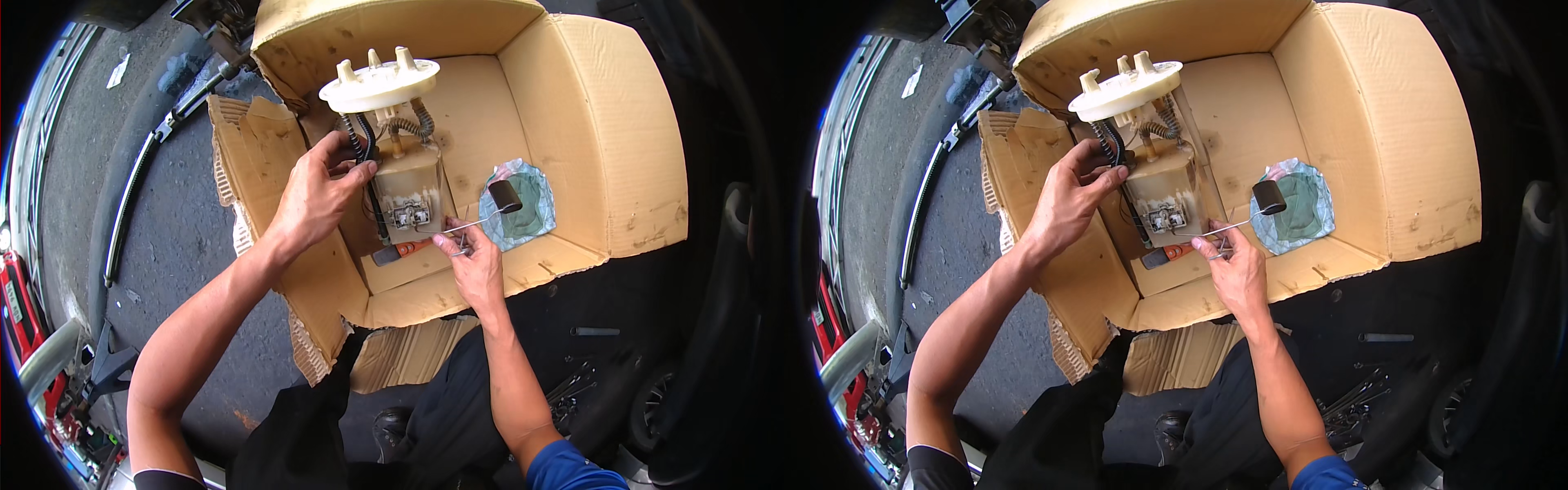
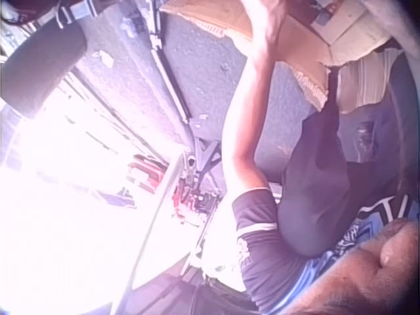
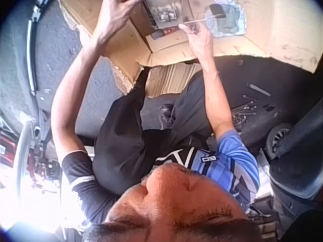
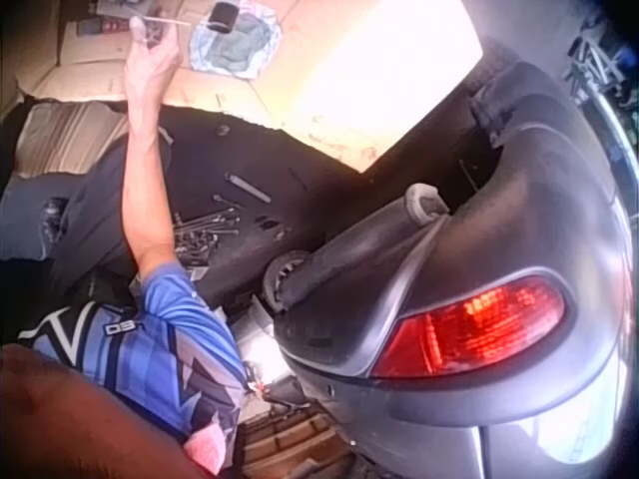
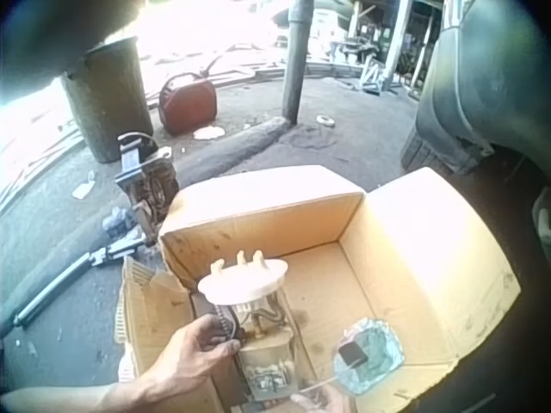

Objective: Repairing or inspecting a fuel pump assembly in an auto repair shop.

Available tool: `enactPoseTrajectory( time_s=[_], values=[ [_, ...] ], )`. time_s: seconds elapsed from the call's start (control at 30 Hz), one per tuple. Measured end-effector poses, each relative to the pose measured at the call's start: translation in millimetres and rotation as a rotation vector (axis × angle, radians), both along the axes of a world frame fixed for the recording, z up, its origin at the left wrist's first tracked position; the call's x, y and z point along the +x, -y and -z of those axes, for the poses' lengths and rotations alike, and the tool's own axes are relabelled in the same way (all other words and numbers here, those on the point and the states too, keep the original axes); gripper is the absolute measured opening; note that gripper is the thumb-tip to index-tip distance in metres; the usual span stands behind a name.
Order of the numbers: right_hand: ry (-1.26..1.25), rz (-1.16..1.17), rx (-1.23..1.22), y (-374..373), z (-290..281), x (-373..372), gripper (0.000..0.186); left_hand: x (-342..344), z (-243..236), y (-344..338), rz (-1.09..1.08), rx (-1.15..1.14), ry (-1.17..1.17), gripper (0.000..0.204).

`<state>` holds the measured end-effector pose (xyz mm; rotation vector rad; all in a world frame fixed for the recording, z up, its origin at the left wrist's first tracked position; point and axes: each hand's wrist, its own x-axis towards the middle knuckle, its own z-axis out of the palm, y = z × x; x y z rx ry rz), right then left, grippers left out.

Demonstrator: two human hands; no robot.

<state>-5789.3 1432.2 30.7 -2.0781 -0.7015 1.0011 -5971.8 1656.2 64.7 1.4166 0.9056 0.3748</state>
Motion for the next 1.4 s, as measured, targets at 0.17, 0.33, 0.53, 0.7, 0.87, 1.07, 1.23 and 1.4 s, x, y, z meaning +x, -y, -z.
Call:
enactPoseTrajectory(
  time_s=[0.17, 0.33, 0.53, 0.7, 0.87, 1.07, 1.23, 1.4],
  values=[
    [-0.010, 0.010, 0.006, -0.6, -0.2, -0.4, 0.055, 1.5, 2.9, -1.7, 0.011, 0.014, -0.001, 0.038],
    [-0.012, 0.008, 0.014, -1.5, -1.5, -0.9, 0.055, 1.8, 2.7, -1.7, 0.011, 0.007, -0.006, 0.038],
    [-0.012, 0.007, 0.014, -0.1, 1.3, 0.4, 0.055, 2.5, 2.3, -0.9, 0.001, 0.005, 0.003, 0.039],
    [-0.013, 0.003, 0.018, 0.6, 3.2, 0.4, 0.055, 2.0, 2.5, -1.1, 0.010, 0.006, -0.004, 0.041],
    [-0.009, 0.007, 0.039, 0.6, 4.4, -0.1, 0.055, 1.7, 3.3, -1.3, 0.011, 0.013, -0.004, 0.041],
    [-0.014, 0.001, 0.026, -0.3, 2.4, 0.2, 0.052, 5.1, -4.2, -5.6, 0.034, -0.018, -0.083, 0.043],
    [-0.026, -0.001, 0.080, -2.3, 3.3, 2.0, 0.046, 12.3, 10.6, -21.1, 0.051, -0.041, -0.154, 0.043],
    [-0.063, 0.028, 0.090, -4.6, 4.0, 2.0, 0.045, 21.4, 24.2, -43.1, 0.045, -0.254, -0.142, 0.038]
  ],
)
